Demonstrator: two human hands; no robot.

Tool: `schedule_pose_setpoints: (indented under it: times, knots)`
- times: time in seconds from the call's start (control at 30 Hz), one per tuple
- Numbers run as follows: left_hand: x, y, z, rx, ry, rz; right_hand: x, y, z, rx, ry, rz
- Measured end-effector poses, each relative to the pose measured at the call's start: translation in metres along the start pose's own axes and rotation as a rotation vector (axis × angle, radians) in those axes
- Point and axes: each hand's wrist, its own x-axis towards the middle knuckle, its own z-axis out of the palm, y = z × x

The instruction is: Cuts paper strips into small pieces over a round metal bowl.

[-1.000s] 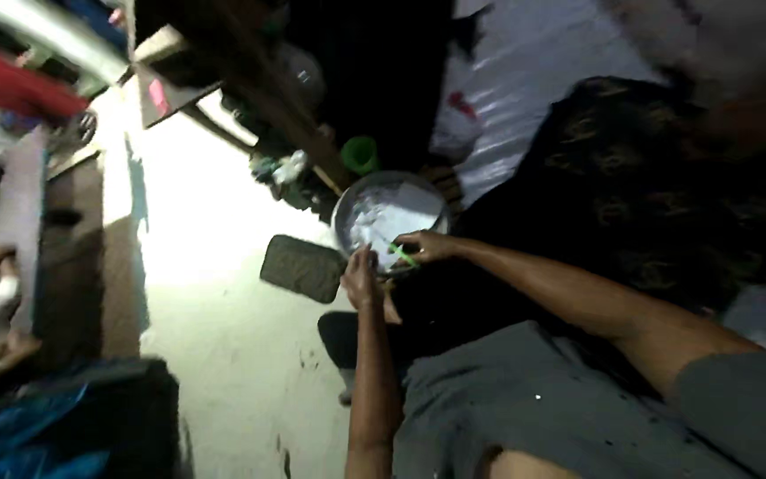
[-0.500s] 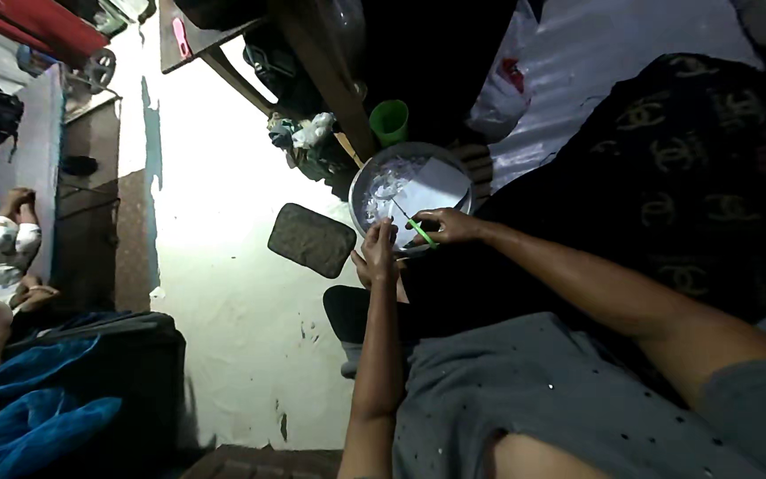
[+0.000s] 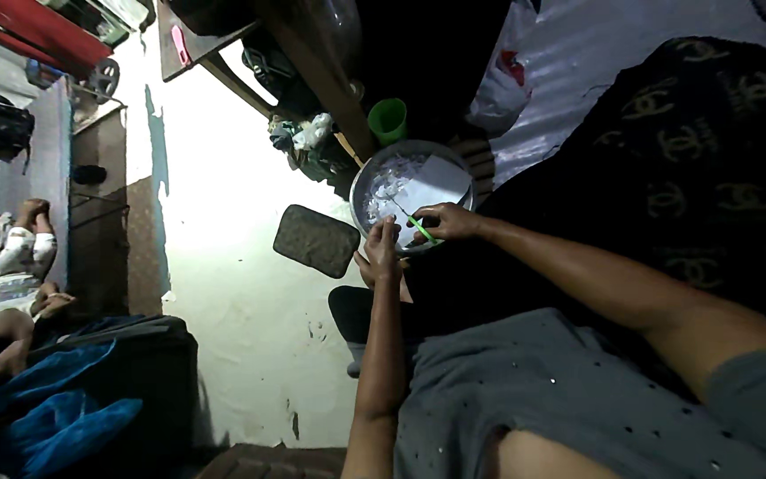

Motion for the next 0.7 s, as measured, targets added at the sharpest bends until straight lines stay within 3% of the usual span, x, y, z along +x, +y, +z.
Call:
schedule_pose_setpoints:
  times: [0.17,0.43,0.7]
  knots:
    - [-0.0002,-0.0017,0.0006,-0.018,0.011,-0.007,0.0002,0.0004,-0.001,-0.001,0.023,0.009]
    - [-0.0005,0.0016,0.0002,0.001,0.004,0.005,-0.0003,-0.0038,-0.0019,0.007,-0.091,0.014]
    - [-0.0018,0.0001,-0.0003,-0.015,-0.001,0.009,-0.0008,0.0005,0.0007,-0.025,-0.012,-0.022]
